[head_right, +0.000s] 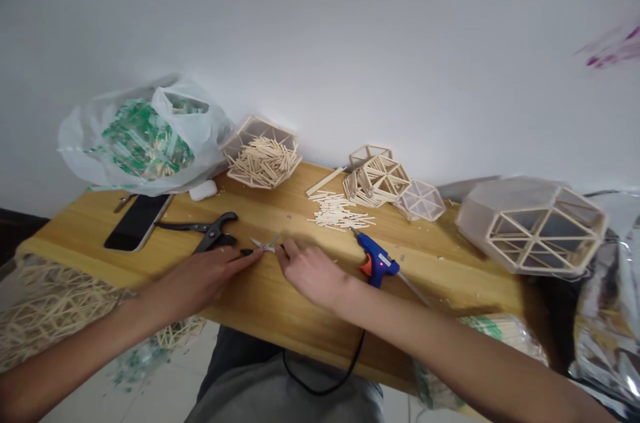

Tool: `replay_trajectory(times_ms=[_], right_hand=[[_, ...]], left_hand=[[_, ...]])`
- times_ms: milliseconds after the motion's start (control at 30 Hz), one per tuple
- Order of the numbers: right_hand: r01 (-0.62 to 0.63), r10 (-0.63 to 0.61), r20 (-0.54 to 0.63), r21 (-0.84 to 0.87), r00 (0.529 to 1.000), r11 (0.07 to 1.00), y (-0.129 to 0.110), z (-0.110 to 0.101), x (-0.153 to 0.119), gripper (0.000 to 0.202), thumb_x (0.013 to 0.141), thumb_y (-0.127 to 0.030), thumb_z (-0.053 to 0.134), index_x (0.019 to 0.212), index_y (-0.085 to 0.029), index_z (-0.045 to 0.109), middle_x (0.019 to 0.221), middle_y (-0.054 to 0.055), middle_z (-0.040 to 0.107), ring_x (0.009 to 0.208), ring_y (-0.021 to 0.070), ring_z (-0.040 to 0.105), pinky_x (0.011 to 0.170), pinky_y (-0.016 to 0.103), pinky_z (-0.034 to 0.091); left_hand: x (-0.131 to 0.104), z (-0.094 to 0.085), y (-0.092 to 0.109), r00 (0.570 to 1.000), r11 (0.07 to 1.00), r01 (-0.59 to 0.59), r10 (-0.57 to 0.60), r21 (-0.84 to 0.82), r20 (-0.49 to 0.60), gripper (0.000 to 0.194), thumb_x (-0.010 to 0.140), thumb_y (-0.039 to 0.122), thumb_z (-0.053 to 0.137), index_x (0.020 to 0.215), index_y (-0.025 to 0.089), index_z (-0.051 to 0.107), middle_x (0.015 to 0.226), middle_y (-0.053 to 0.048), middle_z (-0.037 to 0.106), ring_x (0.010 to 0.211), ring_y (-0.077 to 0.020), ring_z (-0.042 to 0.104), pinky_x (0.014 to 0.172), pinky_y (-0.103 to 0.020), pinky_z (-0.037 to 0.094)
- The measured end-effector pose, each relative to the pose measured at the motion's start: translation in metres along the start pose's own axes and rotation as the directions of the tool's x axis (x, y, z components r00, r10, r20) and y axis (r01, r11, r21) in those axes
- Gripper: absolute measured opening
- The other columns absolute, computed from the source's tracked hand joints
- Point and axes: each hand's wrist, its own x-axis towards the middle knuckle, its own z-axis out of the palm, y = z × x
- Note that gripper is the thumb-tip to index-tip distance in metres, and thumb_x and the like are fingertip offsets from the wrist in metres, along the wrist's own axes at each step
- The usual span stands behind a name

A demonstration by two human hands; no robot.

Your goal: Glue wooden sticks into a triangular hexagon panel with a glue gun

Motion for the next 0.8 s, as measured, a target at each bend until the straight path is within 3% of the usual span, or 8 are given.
replay_trajectory(times_ms=[133, 267, 367, 467, 633, 800], right_hand=[[-0.031, 0.032, 0.025, -0.025, 0.999, 0.999, 0.001, -0.002, 0.002, 0.04, 0.1, -0.001, 0.052, 0.139, -0.008, 0.06, 0.119, 0.019, 0.069, 0.099, 0.0264, 0.071, 0.082, 0.037, 0.057], [0.002, -0.001, 0.05, -0.012, 0.999, 1.0, 0.002, -0.003, 0.002, 0.042, 0.1, -0.003, 0.052, 0.141, -0.007, 0.058, 0.116, 0.018, 0.069, 0.099, 0.0272, 0.071, 0.078, 0.036, 0.056], [-0.048, 0.049, 0.07, -0.022, 0.996, 0.999, 0.006, -0.005, 0.007, 0.042, 0.101, -0.003, 0.049, 0.141, -0.009, 0.058, 0.125, 0.019, 0.067, 0.1, 0.0264, 0.071, 0.081, 0.036, 0.055], [-0.057, 0.057, 0.069, -0.011, 0.996, 0.998, 0.004, -0.007, 0.006, 0.041, 0.101, -0.002, 0.049, 0.14, -0.008, 0.059, 0.123, 0.019, 0.067, 0.105, 0.0278, 0.07, 0.084, 0.037, 0.055], [-0.031, 0.028, 0.102, 0.027, 0.994, 0.999, -0.001, -0.008, 0.005, 0.043, 0.1, -0.001, 0.048, 0.141, -0.008, 0.058, 0.115, 0.017, 0.069, 0.101, 0.0275, 0.07, 0.077, 0.035, 0.055], [-0.076, 0.074, 0.081, 0.019, 0.994, 0.997, 0.002, -0.008, 0.011, 0.041, 0.102, -0.003, 0.046, 0.14, -0.01, 0.059, 0.123, 0.018, 0.067, 0.105, 0.0271, 0.07, 0.086, 0.037, 0.055]], left_hand=[[0.002, -0.009, -0.001, 0.999, 0.997, 0.038, -0.036, -0.071, 0.026, 0.076, 0.088, -0.001, 0.043, 0.159, 0.027, 0.046, 0.111, -0.01, 0.072, 0.103, -0.0257, 0.068, 0.088, -0.037, 0.053], [0.005, -0.015, 0.0, 0.998, 0.996, 0.023, -0.016, -0.092, 0.066, 0.079, 0.087, -0.002, 0.044, 0.16, 0.029, 0.044, 0.115, -0.01, 0.072, 0.104, -0.0261, 0.068, 0.088, -0.037, 0.053], [0.01, -0.018, 0.0, 0.996, 0.995, 0.052, -0.046, -0.085, 0.075, 0.077, 0.088, -0.002, 0.041, 0.16, 0.023, 0.045, 0.114, -0.012, 0.073, 0.107, -0.0273, 0.068, 0.092, -0.04, 0.053], [0.009, -0.017, 0.0, 0.996, 0.993, 0.072, -0.066, -0.094, 0.064, 0.076, 0.088, -0.002, 0.04, 0.16, 0.023, 0.046, 0.113, -0.012, 0.073, 0.106, -0.0273, 0.069, 0.091, -0.039, 0.053], [0.004, -0.011, -0.003, 0.998, 0.987, 0.044, -0.036, -0.153, 0.055, 0.082, 0.084, -0.002, 0.043, 0.16, 0.028, 0.045, 0.117, -0.01, 0.073, 0.106, -0.0273, 0.069, 0.089, -0.038, 0.054], [0.006, -0.012, -0.009, 0.998, 0.983, 0.058, -0.058, -0.174, 0.009, 0.077, 0.087, -0.001, 0.041, 0.159, 0.026, 0.047, 0.114, -0.01, 0.073, 0.107, -0.0262, 0.069, 0.094, -0.039, 0.053]])
